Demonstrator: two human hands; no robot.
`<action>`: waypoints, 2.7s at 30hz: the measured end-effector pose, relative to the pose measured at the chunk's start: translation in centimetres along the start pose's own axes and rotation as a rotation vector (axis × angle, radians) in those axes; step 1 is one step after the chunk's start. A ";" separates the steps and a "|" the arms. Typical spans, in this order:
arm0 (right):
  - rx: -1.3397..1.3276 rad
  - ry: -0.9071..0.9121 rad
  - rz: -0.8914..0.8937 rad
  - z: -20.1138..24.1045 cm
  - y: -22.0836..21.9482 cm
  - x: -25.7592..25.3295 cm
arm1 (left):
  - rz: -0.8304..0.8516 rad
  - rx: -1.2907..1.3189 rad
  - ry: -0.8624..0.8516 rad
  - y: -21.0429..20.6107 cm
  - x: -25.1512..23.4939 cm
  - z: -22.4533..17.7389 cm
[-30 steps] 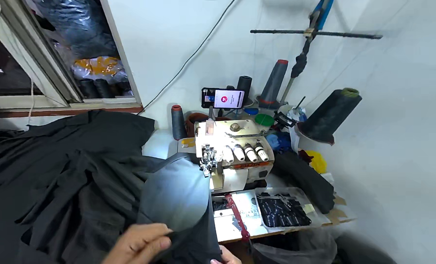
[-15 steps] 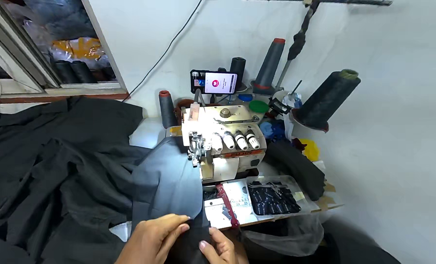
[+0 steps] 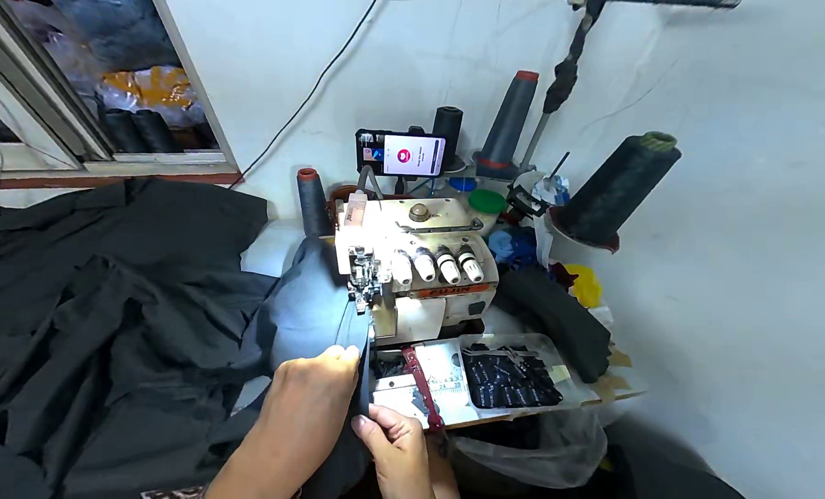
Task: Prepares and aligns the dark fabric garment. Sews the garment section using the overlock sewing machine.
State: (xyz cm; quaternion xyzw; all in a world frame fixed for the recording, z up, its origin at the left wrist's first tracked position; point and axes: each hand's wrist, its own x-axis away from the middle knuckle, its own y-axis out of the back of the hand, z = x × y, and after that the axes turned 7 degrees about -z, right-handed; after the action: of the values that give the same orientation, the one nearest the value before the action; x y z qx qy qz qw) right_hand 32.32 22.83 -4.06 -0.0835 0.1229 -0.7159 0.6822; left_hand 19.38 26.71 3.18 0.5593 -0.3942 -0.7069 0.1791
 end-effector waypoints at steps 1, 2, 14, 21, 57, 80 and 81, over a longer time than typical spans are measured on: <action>0.016 -0.005 -0.001 0.1 0.1 0.3 | 0.007 0.004 0.002 0.1 0.0 -0.2; 0.027 -0.013 -0.005 0.2 0.2 0.5 | 0.010 0.006 0.005 0.0 0.1 -0.3; 0.050 0.019 -0.046 -0.7 -0.4 -1.9 | 0.002 0.002 0.139 0.1 0.8 -0.1; 0.131 -0.007 -0.069 -0.1 1.0 1.1 | -0.136 0.090 -0.028 1.7 3.2 0.8; 0.044 0.015 -0.048 -0.9 -2.9 -5.9 | -0.249 0.077 -0.071 -5.5 -0.4 2.6; 0.336 0.358 0.118 -4.2 -1.2 -4.5 | -0.039 0.519 0.349 -5.9 -4.0 7.1; 0.332 0.351 0.119 -4.2 -1.2 -4.4 | -0.056 0.548 0.400 -5.9 -4.0 7.2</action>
State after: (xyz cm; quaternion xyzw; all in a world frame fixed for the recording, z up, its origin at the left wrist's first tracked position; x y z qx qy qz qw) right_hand 30.22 27.55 -7.54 0.1628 0.1249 -0.6882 0.6959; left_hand 15.07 35.75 1.78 0.7247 -0.5112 -0.4557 0.0764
